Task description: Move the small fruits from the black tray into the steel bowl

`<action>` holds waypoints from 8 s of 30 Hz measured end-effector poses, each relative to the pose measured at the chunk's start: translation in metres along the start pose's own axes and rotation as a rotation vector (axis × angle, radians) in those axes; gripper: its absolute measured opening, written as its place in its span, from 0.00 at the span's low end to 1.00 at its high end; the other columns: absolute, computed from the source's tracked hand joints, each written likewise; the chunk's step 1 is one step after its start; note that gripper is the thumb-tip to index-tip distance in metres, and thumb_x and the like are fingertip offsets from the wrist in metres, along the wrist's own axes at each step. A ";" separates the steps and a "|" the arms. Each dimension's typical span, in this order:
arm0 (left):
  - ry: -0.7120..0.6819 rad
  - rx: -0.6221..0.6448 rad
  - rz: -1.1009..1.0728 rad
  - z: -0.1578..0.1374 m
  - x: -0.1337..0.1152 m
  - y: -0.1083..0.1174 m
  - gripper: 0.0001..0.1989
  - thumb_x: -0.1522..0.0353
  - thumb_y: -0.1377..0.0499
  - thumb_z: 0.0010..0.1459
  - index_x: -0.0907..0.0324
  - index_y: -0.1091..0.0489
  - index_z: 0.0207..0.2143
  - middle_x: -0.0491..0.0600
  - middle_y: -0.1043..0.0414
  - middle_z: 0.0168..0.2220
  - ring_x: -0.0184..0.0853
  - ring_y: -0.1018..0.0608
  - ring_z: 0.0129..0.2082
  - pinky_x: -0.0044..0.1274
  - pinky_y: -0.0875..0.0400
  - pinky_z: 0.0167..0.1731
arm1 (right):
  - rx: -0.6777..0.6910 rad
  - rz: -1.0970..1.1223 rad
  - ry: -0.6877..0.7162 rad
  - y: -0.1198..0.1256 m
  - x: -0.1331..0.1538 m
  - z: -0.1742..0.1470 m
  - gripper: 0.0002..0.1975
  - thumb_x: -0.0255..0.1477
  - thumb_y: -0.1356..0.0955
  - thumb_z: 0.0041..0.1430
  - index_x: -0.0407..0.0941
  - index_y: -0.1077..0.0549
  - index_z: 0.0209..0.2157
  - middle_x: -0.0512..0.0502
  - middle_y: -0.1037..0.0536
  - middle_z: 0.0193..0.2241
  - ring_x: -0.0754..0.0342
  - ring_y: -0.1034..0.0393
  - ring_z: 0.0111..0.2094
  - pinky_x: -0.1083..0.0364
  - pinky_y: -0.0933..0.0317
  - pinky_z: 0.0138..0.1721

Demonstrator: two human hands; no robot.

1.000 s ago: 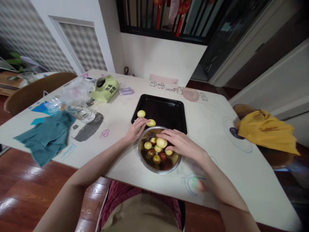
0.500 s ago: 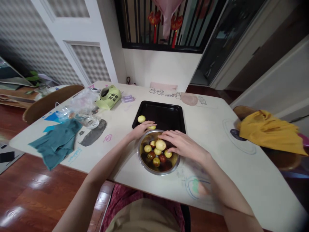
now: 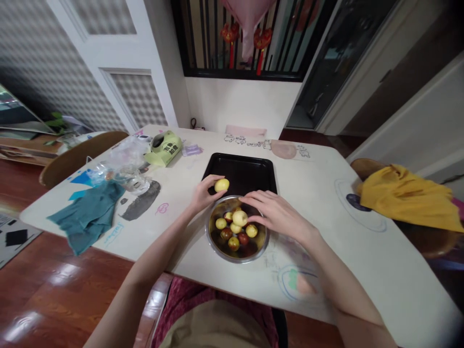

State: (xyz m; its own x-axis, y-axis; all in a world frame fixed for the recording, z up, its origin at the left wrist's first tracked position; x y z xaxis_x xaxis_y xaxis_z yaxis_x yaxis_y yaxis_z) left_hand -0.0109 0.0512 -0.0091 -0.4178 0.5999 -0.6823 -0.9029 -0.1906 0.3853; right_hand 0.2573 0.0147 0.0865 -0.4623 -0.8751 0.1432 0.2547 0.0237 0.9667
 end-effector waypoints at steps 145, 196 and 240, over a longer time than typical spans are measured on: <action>-0.348 0.504 -0.013 -0.022 -0.071 -0.015 0.17 0.64 0.44 0.73 0.58 0.26 0.59 0.59 0.22 0.57 0.44 0.20 0.59 0.38 0.23 0.59 | 0.108 -0.175 0.030 -0.038 0.045 -0.026 0.18 0.15 0.36 0.68 0.45 0.29 0.54 0.41 0.22 0.49 0.45 0.25 0.48 0.51 0.28 0.37; -0.001 0.879 0.212 -0.019 -0.077 0.032 0.23 0.57 0.27 0.53 0.57 0.29 0.44 0.46 0.20 0.40 0.40 0.20 0.41 0.32 0.35 0.52 | 0.038 -0.091 -0.191 -0.016 0.027 -0.027 0.16 0.19 0.30 0.66 0.46 0.25 0.53 0.41 0.20 0.49 0.44 0.23 0.47 0.46 0.25 0.43; -0.093 0.831 0.027 -0.017 -0.075 0.023 0.18 0.59 0.31 0.61 0.57 0.25 0.49 0.54 0.21 0.47 0.40 0.20 0.46 0.29 0.27 0.49 | 0.082 -0.001 -0.185 -0.026 0.022 -0.019 0.23 0.21 0.31 0.67 0.46 0.30 0.62 0.39 0.22 0.54 0.42 0.24 0.52 0.42 0.25 0.50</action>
State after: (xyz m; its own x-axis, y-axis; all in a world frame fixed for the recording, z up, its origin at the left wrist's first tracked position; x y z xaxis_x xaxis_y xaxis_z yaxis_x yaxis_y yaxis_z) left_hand -0.0023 -0.0115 0.0402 -0.3955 0.6723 -0.6258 -0.5089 0.4068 0.7586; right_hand 0.2565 -0.0146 0.0607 -0.6126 -0.7716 0.1716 0.1877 0.0688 0.9798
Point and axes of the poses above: each hand's wrist, its own z-axis towards the middle knuckle, its own y-axis out of the back of the hand, x = y × z, the point moved 2 cm from there along z, towards the middle knuckle
